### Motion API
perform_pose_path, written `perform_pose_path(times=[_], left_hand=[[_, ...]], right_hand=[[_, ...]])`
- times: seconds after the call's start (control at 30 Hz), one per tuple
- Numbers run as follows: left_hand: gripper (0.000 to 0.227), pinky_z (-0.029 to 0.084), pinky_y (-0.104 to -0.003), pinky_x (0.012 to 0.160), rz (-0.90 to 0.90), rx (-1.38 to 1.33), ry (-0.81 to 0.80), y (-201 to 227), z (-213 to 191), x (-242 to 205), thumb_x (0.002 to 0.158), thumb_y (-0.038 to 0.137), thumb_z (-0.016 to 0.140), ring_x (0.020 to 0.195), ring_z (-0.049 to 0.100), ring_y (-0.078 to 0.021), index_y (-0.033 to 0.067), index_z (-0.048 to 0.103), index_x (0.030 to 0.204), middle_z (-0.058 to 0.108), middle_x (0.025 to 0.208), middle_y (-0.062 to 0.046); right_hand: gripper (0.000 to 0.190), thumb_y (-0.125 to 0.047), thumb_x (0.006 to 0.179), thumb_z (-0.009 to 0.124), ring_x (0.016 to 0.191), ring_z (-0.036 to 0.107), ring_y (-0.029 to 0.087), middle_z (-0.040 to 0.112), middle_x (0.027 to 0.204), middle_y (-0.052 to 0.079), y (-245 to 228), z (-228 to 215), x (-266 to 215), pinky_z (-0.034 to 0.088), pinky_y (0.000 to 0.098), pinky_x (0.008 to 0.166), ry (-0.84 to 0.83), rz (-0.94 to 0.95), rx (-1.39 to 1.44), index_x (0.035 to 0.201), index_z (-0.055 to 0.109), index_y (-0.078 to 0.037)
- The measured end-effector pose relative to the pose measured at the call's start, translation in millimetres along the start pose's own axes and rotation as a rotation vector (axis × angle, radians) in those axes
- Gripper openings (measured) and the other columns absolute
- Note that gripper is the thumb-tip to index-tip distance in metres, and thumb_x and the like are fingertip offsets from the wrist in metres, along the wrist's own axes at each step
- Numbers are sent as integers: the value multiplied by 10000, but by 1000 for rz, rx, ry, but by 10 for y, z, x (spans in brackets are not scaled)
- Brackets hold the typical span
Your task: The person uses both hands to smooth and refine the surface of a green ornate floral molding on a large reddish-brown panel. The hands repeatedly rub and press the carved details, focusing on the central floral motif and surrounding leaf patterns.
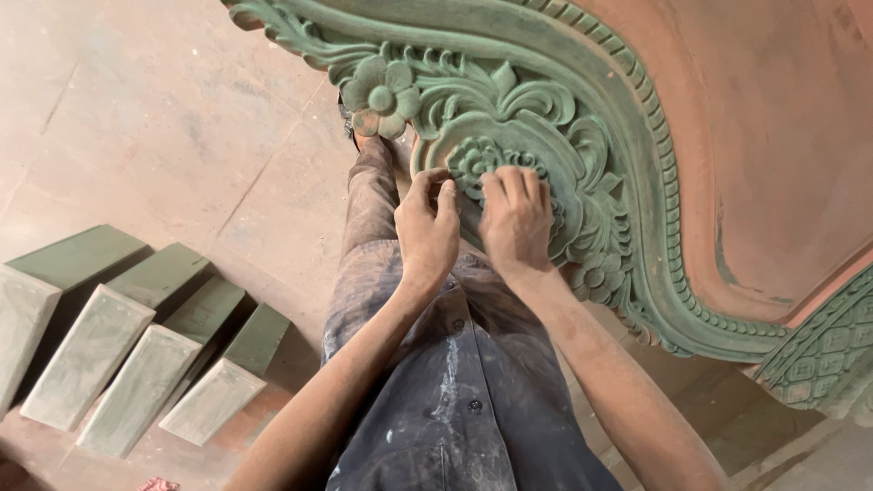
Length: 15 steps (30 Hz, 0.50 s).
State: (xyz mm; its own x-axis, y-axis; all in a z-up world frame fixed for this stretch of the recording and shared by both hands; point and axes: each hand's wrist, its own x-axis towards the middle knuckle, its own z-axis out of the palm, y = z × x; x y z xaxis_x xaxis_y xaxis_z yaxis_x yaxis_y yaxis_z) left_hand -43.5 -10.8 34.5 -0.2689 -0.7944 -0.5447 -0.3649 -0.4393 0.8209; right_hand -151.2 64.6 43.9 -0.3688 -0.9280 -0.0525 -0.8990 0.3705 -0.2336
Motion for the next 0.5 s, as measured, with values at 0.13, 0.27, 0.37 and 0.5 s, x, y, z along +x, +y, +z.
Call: perform_pose_path(times=[0.13,0.27,0.37,0.5], left_hand=[[232,570,-377,834,20,-24,30,48,-24,7,980,138,610,935,752,-289,3,685,1153,770,1011,-180],[226,564,-387,831,19,3,26,17,2,28,990,139,603,923,747,-300,8,687,1153,760,993,-184],[208,558,-396,837,80,32,41,-28,32,31,1005,135,595,941,738,-308,4,685,1139,756,1018,-185],[217,562,-396,817,14,-8,8,0,6,19,996,144,584,901,749,-304,16,673,1147,758,976,-176]], right_hand=[[175,-20,915,672,1078,582,300,650,1099,65,-84,145,7,448,450,956,51,83,51,1085,698,-54],[154,-37,930,667,1106,568,309,639,1103,72,-187,250,66,447,443,999,75,261,207,1077,691,-72],[145,-40,941,659,1105,566,305,634,1095,69,-154,261,106,432,451,1008,61,197,217,1074,681,-90],[196,-32,931,648,1060,570,279,645,1092,62,205,-10,103,401,461,935,-41,-174,28,1120,677,-72]])
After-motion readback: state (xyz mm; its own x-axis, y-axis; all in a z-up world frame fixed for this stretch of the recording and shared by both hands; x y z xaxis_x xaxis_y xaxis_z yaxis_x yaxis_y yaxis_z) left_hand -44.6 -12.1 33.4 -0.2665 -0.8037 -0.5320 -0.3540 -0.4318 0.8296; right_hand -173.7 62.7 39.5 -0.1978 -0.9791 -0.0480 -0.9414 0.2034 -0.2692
